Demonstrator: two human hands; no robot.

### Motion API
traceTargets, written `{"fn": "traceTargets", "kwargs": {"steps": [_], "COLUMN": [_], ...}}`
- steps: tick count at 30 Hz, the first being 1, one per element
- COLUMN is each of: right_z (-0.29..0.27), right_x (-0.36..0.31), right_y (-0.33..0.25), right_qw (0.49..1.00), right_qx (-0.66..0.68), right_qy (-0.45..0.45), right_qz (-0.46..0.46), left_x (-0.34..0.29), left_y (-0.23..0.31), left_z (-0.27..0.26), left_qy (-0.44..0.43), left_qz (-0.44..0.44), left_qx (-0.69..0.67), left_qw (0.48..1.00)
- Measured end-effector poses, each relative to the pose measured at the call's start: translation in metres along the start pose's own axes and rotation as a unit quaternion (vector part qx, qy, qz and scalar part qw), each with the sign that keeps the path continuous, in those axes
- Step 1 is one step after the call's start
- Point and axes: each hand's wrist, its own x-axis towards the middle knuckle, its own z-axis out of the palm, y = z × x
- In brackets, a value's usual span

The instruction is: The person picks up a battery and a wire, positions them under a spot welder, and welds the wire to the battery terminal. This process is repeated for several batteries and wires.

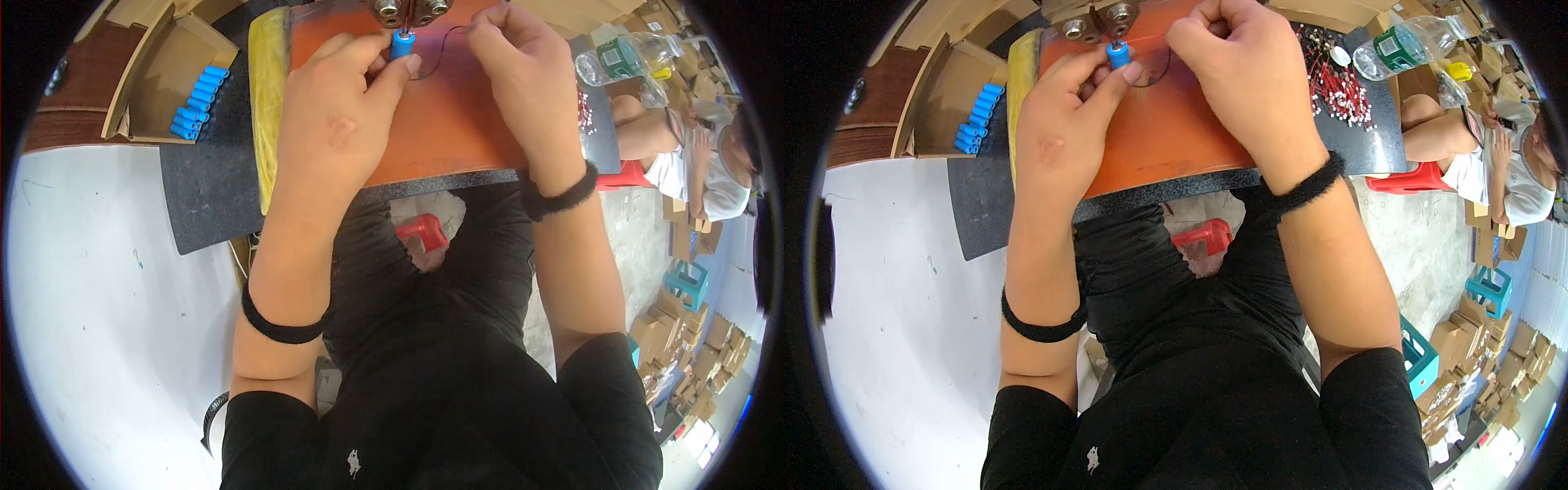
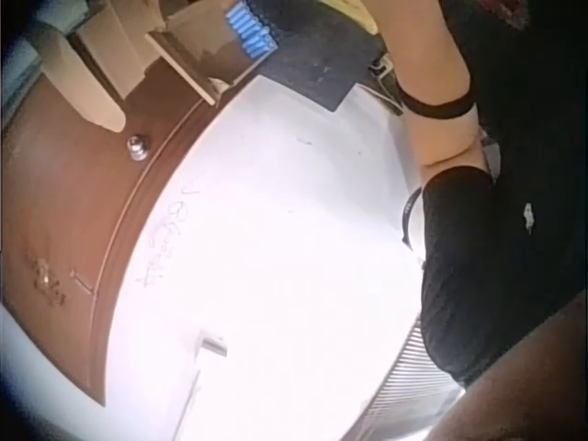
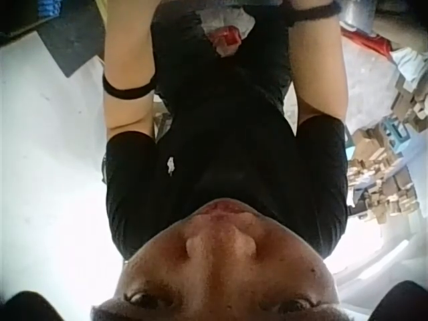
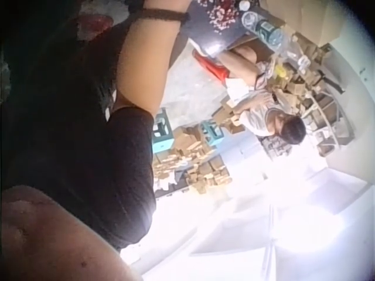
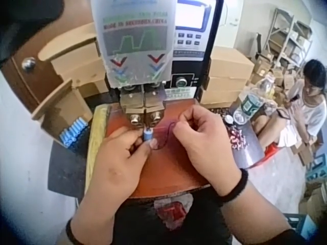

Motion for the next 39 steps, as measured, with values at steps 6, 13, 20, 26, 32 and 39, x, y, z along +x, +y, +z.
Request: {"fn": "traceTargets", "kwargs": {"steps": [6, 13, 20, 26, 32, 39], "right_z": [0.002, 0.003, -0.027, -0.115, -0.183, -0.207], "right_x": [-0.001, -0.001, -0.026, -0.092, -0.153, -0.182], "right_y": [-0.009, 0.007, -0.003, -0.010, 0.085, 0.172], "right_qw": [0.999, 0.999, 0.983, 0.998, 0.984, 0.943], "right_qx": [-0.007, 0.019, 0.177, 0.046, -0.086, -0.248], "right_qy": [-0.002, 0.009, -0.043, 0.036, 0.055, 0.098], "right_qz": [0.037, -0.041, 0.017, 0.004, 0.143, 0.200], "left_x": [0.001, 0.000, -0.021, 0.022, 0.060, 0.079], "left_y": [0.000, 0.000, 0.010, -0.101, -0.169, -0.175], "left_z": [-0.001, -0.004, -0.024, -0.115, -0.099, -0.110], "left_qy": [0.012, 0.015, 0.009, 0.098, -0.042, -0.105], "left_qz": [-0.015, -0.010, 0.093, -0.055, -0.038, 0.005], "left_qx": [-0.009, -0.033, -0.089, 0.221, 0.510, 0.612], "left_qw": [1.000, 0.999, 0.992, 0.969, 0.858, 0.784]}}
